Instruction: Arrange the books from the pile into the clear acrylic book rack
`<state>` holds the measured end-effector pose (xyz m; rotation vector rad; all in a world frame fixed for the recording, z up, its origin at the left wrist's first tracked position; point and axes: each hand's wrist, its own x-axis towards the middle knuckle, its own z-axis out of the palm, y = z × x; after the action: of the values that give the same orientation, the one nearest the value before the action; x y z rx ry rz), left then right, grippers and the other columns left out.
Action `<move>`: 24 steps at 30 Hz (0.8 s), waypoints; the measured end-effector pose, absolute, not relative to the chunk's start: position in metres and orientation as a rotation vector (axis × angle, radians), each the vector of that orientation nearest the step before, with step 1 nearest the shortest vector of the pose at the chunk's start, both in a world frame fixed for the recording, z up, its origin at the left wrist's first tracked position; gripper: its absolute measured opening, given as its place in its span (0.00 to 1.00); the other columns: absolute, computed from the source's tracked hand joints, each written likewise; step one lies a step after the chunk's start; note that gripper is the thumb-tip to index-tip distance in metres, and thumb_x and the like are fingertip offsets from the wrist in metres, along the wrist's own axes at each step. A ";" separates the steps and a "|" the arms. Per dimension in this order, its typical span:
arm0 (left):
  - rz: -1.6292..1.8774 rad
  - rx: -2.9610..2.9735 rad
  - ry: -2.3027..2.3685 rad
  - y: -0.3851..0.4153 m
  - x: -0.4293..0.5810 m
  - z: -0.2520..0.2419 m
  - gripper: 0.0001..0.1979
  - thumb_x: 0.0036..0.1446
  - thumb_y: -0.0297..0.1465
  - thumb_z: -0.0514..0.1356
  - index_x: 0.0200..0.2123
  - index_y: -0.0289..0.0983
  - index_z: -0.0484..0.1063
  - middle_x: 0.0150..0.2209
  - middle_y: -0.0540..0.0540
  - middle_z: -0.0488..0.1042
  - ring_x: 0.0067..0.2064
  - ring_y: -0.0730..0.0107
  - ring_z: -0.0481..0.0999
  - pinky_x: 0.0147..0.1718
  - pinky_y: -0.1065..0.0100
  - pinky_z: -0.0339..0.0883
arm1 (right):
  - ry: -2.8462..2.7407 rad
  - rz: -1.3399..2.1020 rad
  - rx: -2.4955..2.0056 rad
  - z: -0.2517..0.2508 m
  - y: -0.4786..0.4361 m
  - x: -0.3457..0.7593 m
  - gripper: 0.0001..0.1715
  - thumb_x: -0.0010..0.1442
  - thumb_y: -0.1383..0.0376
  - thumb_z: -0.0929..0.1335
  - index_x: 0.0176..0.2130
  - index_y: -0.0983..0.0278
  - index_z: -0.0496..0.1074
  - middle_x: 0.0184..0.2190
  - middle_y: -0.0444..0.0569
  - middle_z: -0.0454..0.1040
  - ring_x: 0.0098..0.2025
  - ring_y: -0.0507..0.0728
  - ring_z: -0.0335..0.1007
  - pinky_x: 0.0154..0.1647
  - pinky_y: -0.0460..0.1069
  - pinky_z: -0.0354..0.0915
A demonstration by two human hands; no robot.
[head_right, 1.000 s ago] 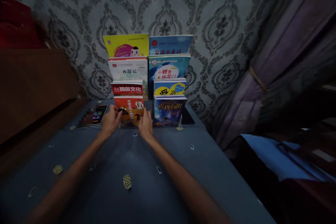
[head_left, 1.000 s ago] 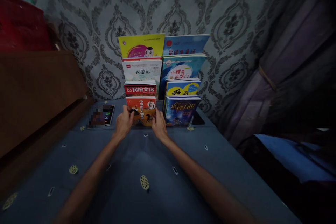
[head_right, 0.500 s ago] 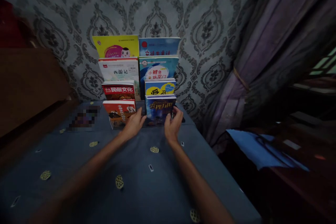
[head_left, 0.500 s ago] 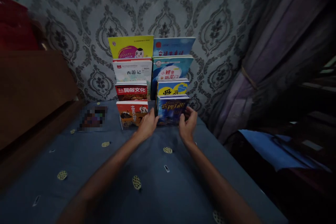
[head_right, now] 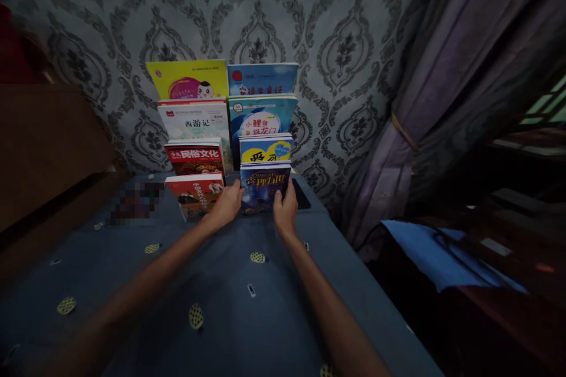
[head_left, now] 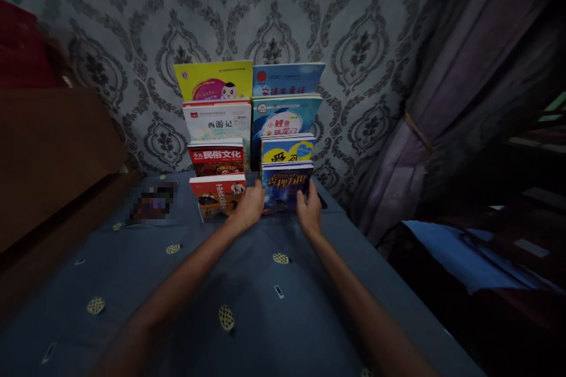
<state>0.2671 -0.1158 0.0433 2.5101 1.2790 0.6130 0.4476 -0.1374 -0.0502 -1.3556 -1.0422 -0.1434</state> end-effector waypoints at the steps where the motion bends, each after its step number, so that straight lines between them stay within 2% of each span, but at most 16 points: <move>1: 0.610 2.515 1.281 -0.115 0.267 0.043 0.12 0.70 0.27 0.46 0.51 0.30 0.63 0.41 0.30 0.79 0.43 0.54 0.81 0.40 0.63 0.70 | -1.040 -0.152 -1.360 -0.051 -0.137 0.447 0.35 0.63 0.58 0.60 0.66 0.68 0.59 0.63 0.62 0.66 0.64 0.65 0.63 0.65 0.64 0.58; 6: 0.599 2.522 1.277 -0.114 0.267 0.039 0.12 0.70 0.26 0.47 0.52 0.30 0.63 0.41 0.30 0.79 0.43 0.53 0.81 0.41 0.62 0.71 | -1.066 -0.239 -1.405 -0.045 -0.142 0.443 0.34 0.64 0.59 0.60 0.66 0.68 0.58 0.62 0.64 0.67 0.63 0.65 0.63 0.63 0.65 0.60; 9: 0.626 2.514 1.252 -0.113 0.265 0.037 0.12 0.69 0.27 0.47 0.53 0.30 0.63 0.41 0.30 0.79 0.44 0.53 0.81 0.42 0.60 0.71 | -1.148 -0.436 -1.439 -0.022 -0.154 0.434 0.35 0.66 0.60 0.59 0.68 0.70 0.53 0.65 0.65 0.61 0.68 0.65 0.56 0.65 0.66 0.56; 12: 0.620 2.515 1.253 -0.113 0.265 0.036 0.13 0.69 0.26 0.48 0.54 0.31 0.62 0.42 0.31 0.79 0.45 0.53 0.81 0.43 0.60 0.71 | -1.329 -0.663 -1.472 0.013 -0.164 0.420 0.33 0.68 0.62 0.57 0.69 0.67 0.50 0.69 0.61 0.56 0.71 0.63 0.47 0.67 0.65 0.51; 14: 0.606 2.520 1.268 -0.115 0.265 0.038 0.14 0.68 0.25 0.48 0.55 0.30 0.61 0.43 0.30 0.79 0.46 0.53 0.81 0.43 0.60 0.71 | -1.477 -0.733 -1.514 0.033 -0.166 0.413 0.31 0.68 0.64 0.56 0.68 0.66 0.53 0.67 0.60 0.59 0.70 0.62 0.50 0.68 0.65 0.48; 18: 0.601 2.503 1.284 -0.119 0.266 0.042 0.13 0.69 0.26 0.49 0.54 0.30 0.62 0.44 0.28 0.78 0.46 0.52 0.80 0.43 0.60 0.71 | -1.698 -0.743 -1.564 0.048 -0.162 0.411 0.25 0.68 0.67 0.57 0.61 0.65 0.66 0.58 0.58 0.72 0.63 0.63 0.63 0.68 0.65 0.48; 24: 0.617 2.504 1.261 -0.119 0.265 0.040 0.14 0.68 0.28 0.50 0.54 0.30 0.61 0.44 0.28 0.78 0.47 0.51 0.80 0.43 0.60 0.71 | -1.731 -0.725 -1.558 0.045 -0.160 0.417 0.24 0.68 0.67 0.58 0.59 0.66 0.68 0.58 0.58 0.72 0.62 0.63 0.64 0.67 0.64 0.49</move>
<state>0.2651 -0.1192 0.0404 2.5041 1.2608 0.6171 0.4170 -0.1604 0.0455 -1.5581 -1.7309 -0.7254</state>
